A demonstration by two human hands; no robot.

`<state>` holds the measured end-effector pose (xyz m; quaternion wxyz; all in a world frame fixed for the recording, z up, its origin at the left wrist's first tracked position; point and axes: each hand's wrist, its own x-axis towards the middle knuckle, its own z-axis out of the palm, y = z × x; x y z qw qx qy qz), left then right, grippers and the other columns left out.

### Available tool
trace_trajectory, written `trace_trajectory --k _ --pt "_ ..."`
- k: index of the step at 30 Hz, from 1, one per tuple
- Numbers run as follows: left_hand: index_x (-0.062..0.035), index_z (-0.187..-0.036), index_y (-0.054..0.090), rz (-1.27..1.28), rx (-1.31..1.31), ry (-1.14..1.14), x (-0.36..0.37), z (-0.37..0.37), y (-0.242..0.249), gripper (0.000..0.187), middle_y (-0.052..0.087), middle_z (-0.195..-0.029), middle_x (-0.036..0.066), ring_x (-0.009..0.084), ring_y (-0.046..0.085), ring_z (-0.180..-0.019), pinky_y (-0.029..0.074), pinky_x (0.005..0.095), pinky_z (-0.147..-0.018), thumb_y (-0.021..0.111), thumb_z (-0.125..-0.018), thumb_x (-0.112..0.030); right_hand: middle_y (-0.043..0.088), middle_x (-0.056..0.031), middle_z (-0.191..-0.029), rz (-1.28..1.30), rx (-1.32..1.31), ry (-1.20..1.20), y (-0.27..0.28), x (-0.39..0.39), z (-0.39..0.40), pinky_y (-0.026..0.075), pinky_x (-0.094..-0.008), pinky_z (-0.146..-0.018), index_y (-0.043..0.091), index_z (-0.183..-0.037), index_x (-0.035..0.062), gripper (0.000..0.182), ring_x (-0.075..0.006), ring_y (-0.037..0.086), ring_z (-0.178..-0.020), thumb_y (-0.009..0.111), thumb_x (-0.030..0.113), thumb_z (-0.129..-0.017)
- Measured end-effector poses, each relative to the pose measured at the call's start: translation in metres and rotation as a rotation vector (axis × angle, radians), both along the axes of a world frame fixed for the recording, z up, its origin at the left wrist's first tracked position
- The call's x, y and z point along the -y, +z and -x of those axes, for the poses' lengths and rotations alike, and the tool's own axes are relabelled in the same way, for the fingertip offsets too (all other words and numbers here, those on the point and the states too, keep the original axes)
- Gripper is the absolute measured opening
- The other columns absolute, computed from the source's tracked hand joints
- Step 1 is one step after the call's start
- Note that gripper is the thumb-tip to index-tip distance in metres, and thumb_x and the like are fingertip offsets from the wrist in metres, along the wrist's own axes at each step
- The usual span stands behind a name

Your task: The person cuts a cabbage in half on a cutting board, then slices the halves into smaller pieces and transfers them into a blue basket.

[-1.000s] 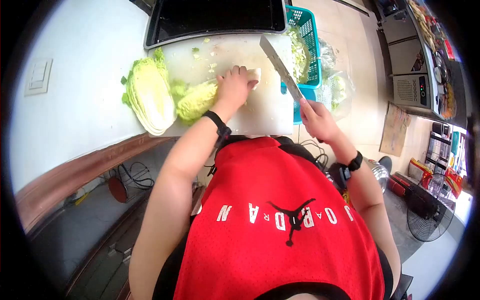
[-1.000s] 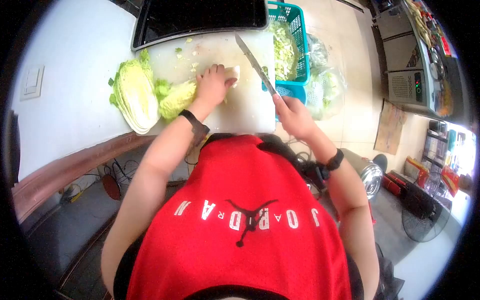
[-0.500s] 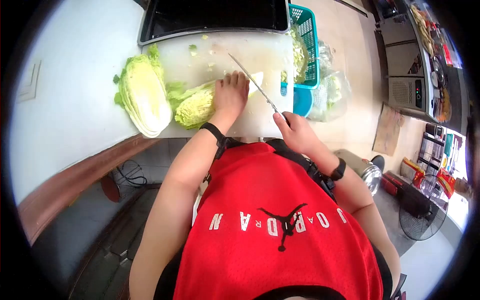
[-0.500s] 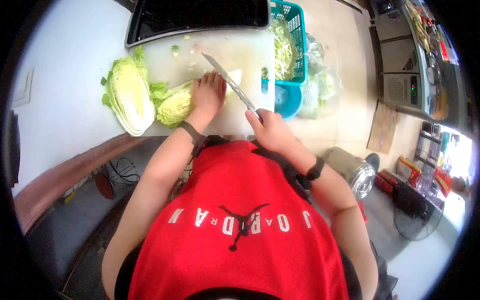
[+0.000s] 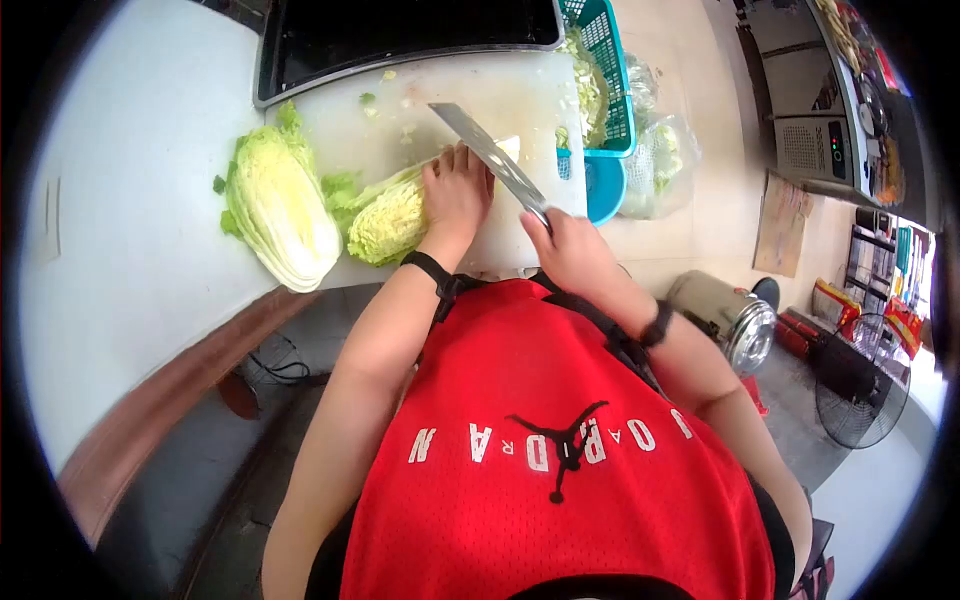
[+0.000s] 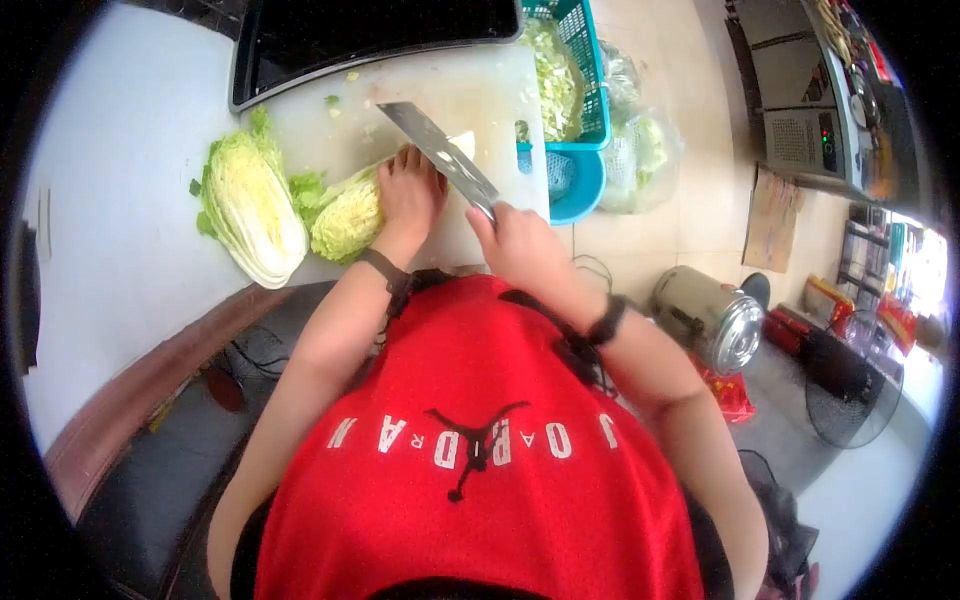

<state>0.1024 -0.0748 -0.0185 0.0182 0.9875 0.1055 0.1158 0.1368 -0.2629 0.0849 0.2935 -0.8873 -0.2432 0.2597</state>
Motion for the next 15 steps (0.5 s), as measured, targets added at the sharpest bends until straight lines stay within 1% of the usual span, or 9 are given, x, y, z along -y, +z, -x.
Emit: trace_trajectory --k 2,4,6,8,9,10,12,13,15 --pt "-0.0073 -0.118 0.064 0.005 -0.075 0.042 0.002 0.0 0.001 0.033 0.065 -0.127 0.008 0.0261 0.059 -0.119 0.04 0.0444 -0.095 0.061 -0.095 -0.031 0.063 -0.0318 -0.075 -0.004 0.005 -0.014 -0.009 -0.023 -0.011 0.048 -0.0575 -0.068 0.059 -0.08 -0.0039 0.052 -0.052 0.062 -0.076 0.052 0.042 -0.104" --pt "-0.0077 -0.118 0.064 0.016 -0.061 0.045 0.001 -0.002 0.0 0.033 0.065 -0.127 0.008 0.0258 0.06 -0.118 0.04 0.0439 -0.095 0.061 -0.095 -0.031 0.063 -0.0324 -0.078 0.013 -0.017 -0.007 -0.013 -0.034 -0.018 0.049 -0.0562 -0.07 0.061 -0.082 -0.0046 0.052 -0.052 0.062 -0.079 0.052 0.042 -0.104" --pt "-0.0082 -0.118 0.064 0.035 -0.049 0.06 0.002 -0.001 -0.001 0.032 0.065 -0.126 0.008 0.0256 0.06 -0.117 0.039 0.0435 -0.095 0.061 -0.096 -0.031 0.064 -0.0325 -0.078 0.034 -0.077 0.005 -0.004 -0.02 -0.019 0.049 -0.0553 -0.071 0.062 -0.083 -0.0049 0.052 -0.0518 0.062 -0.08 0.051 0.042 -0.104" --pt "-0.0075 -0.125 0.061 0.088 -0.029 0.052 0.002 -0.002 0.0 0.038 0.063 -0.129 0.01 0.025 0.057 -0.123 0.038 0.0425 -0.098 0.061 -0.094 -0.029 0.064 -0.0325 -0.079 0.051 -0.131 0.023 0.011 0.002 -0.016 0.05 -0.0543 -0.072 0.063 -0.084 -0.0052 0.053 -0.0516 0.063 -0.081 0.05 0.041 -0.105" --pt "-0.0075 -0.125 0.061 0.088 -0.024 0.054 0.002 -0.004 -0.001 0.038 0.063 -0.129 0.01 0.025 0.057 -0.123 0.038 0.0425 -0.098 0.061 -0.094 -0.029 0.065 -0.0327 -0.08 0.058 -0.187 -0.008 0.021 0.018 -0.009 0.05 -0.0553 -0.074 0.065 -0.084 -0.0055 0.054 -0.0518 0.064 -0.081 0.05 0.043 -0.104" --pt "-0.0075 -0.125 0.061 0.095 -0.002 0.058 0.003 -0.003 -0.002 0.037 0.064 -0.13 0.01 0.025 0.057 -0.121 0.038 0.0423 -0.099 0.061 -0.094 -0.028 0.065 -0.0329 -0.081 0.069 -0.249 -0.036 0.026 0.026 -0.004 0.051 -0.0562 -0.076 0.066 -0.085 -0.0058 0.056 -0.0519 0.064 -0.081 0.05 0.044 -0.104" --pt "-0.0075 -0.125 0.061 0.102 0.019 0.059 0.004 -0.003 -0.001 0.037 0.064 -0.13 0.009 0.025 0.058 -0.12 0.038 0.0421 -0.099 0.061 -0.094 -0.028 0.065 -0.0335 -0.082 0.105 -0.232 -0.046 0.028 0.025 0.0 0.051 -0.0561 -0.077 0.067 -0.085 -0.0061 0.056 -0.0516 0.065 -0.083 0.05 0.045 -0.103" --pt "-0.007 -0.123 0.062 0.057 0.042 0.048 0.003 -0.003 0.0 0.036 0.065 -0.128 0.007 0.0231 0.059 -0.116 0.038 0.0422 -0.096 0.061 -0.095 -0.03 0.065 -0.0341 -0.084 0.138 -0.214 -0.064 0.027 0.023 0.003 0.051 -0.056 -0.078 0.067 -0.085 -0.0063 0.057 -0.0514 0.065 -0.085 0.05 0.045 -0.103" --pt "-0.0065 -0.121 0.063 0.01 0.056 0.027 0.005 -0.002 0.0 0.035 0.066 -0.125 0.004 0.0211 0.061 -0.112 0.039 0.0424 -0.094 0.061 -0.096 -0.032 0.065 -0.0345 -0.084 0.089 -0.196 -0.042 0.009 0.002 -0.011 0.051 -0.0558 -0.079 0.067 -0.086 -0.0067 0.057 -0.0517 0.065 -0.085 0.05 0.045 -0.103"
